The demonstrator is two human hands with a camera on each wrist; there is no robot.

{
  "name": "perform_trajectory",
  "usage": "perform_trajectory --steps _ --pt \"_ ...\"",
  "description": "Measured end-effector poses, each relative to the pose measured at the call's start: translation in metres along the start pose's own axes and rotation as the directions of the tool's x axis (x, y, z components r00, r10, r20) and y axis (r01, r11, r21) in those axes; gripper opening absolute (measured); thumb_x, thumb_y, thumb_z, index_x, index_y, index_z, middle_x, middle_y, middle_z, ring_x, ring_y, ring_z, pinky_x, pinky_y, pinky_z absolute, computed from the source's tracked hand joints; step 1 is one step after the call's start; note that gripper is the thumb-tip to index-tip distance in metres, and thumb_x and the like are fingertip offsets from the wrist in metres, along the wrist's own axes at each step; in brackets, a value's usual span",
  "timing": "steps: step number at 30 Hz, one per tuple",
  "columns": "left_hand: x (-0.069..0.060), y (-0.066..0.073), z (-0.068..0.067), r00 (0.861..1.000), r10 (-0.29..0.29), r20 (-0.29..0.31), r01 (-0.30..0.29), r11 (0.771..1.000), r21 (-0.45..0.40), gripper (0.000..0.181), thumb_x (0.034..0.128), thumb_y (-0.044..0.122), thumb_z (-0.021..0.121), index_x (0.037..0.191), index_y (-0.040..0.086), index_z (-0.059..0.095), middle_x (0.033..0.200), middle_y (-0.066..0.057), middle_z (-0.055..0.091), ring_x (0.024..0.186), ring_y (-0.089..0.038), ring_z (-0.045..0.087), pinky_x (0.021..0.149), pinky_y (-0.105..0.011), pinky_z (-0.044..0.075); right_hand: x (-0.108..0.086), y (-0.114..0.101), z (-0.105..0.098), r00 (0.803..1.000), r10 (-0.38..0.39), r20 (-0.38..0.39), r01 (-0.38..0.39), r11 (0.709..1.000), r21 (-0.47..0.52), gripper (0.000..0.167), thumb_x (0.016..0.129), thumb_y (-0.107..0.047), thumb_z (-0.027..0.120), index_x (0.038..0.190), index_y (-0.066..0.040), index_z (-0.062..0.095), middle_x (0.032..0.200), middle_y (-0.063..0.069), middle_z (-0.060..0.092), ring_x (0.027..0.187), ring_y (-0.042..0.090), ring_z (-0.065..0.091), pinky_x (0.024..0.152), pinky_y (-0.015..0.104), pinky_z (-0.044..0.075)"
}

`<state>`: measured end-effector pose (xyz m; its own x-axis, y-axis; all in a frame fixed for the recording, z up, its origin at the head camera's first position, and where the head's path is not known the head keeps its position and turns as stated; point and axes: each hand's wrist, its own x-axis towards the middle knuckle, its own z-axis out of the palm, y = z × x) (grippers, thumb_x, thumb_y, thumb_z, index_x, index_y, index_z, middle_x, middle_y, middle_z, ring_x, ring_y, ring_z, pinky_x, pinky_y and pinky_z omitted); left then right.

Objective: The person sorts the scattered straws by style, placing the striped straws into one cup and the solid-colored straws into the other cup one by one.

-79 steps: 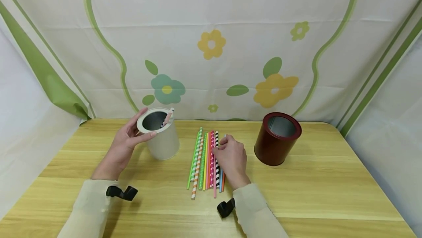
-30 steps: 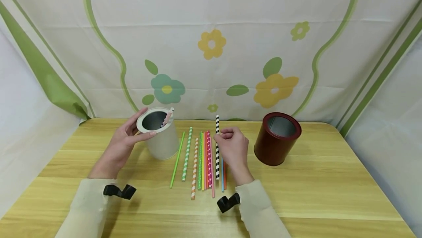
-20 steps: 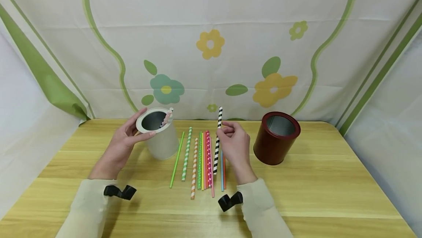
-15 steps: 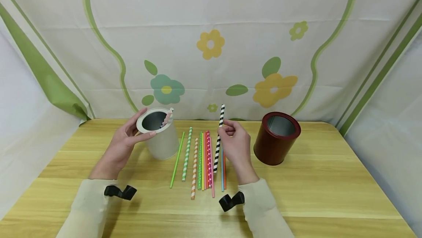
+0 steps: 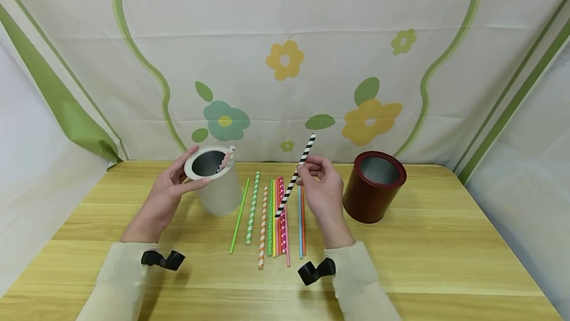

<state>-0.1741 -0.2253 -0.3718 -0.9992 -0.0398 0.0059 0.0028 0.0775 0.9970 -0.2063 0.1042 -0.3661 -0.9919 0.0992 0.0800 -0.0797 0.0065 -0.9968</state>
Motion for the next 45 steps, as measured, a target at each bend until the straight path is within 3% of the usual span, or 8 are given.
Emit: perform_trajectory --steps 6,14,23,31,38,45 --pt "0.000 0.000 0.000 1.000 0.001 -0.002 -0.001 1.000 -0.002 0.092 0.0947 0.013 0.082 0.171 0.029 0.032 0.178 0.010 0.028 0.162 -0.022 0.028 0.134 -0.053 0.027 -0.002 -0.004 0.000 0.997 -0.057 -0.057 0.061 0.996 0.073 0.028 0.105 -0.007 0.068 0.131 0.000 0.061 0.108 0.004 0.062 0.092 0.012 0.067 0.083 0.022 0.065" --pt "-0.001 0.000 0.000 1.000 0.005 0.000 -0.005 1.000 0.000 0.091 0.0951 0.014 0.082 0.170 0.034 0.034 0.177 0.011 0.031 0.161 -0.020 0.031 0.132 -0.051 0.028 -0.002 -0.008 0.000 0.984 -0.129 -0.124 0.153 0.968 0.201 0.023 0.102 0.002 0.067 0.124 0.000 0.061 0.101 -0.002 0.065 0.088 0.010 0.067 0.081 0.024 0.065" --pt "0.000 0.000 0.001 1.000 0.005 0.006 -0.005 1.000 -0.008 0.091 0.0953 0.013 0.082 0.170 0.035 0.034 0.178 0.008 0.030 0.161 -0.022 0.030 0.133 -0.052 0.028 -0.003 -0.012 0.002 0.978 -0.147 -0.149 0.183 0.947 0.264 0.022 0.100 0.003 0.069 0.121 -0.001 0.062 0.100 0.000 0.065 0.086 0.011 0.068 0.080 0.025 0.066" --pt "0.000 -0.001 0.001 1.000 -0.008 0.003 0.008 1.000 -0.008 0.091 0.0954 0.013 0.082 0.168 0.039 0.035 0.175 0.007 0.035 0.156 -0.019 0.035 0.120 -0.031 0.038 0.001 -0.026 0.018 0.968 -0.210 -0.137 0.243 0.921 0.303 0.024 0.099 0.004 0.071 0.122 -0.001 0.063 0.102 0.004 0.066 0.086 0.013 0.069 0.080 0.028 0.067" --pt "0.003 -0.003 0.003 1.000 0.009 0.012 -0.008 1.000 -0.021 0.090 0.0948 0.013 0.082 0.168 0.040 0.036 0.176 0.009 0.033 0.159 -0.020 0.032 0.131 -0.049 0.029 0.001 -0.038 0.033 0.952 -0.269 -0.145 0.302 0.903 0.307 0.023 0.097 0.006 0.071 0.118 0.001 0.064 0.100 0.005 0.066 0.085 0.013 0.070 0.078 0.028 0.067" --pt "0.003 -0.002 0.004 1.000 -0.005 0.007 0.005 1.000 -0.023 0.090 0.0947 0.014 0.083 0.167 0.041 0.037 0.175 0.008 0.036 0.156 -0.020 0.036 0.126 -0.041 0.033 0.001 -0.047 0.046 0.942 -0.306 -0.133 0.334 0.886 0.322 0.020 0.096 0.007 0.071 0.115 0.000 0.065 0.100 0.004 0.066 0.087 0.014 0.067 0.077 0.027 0.067"
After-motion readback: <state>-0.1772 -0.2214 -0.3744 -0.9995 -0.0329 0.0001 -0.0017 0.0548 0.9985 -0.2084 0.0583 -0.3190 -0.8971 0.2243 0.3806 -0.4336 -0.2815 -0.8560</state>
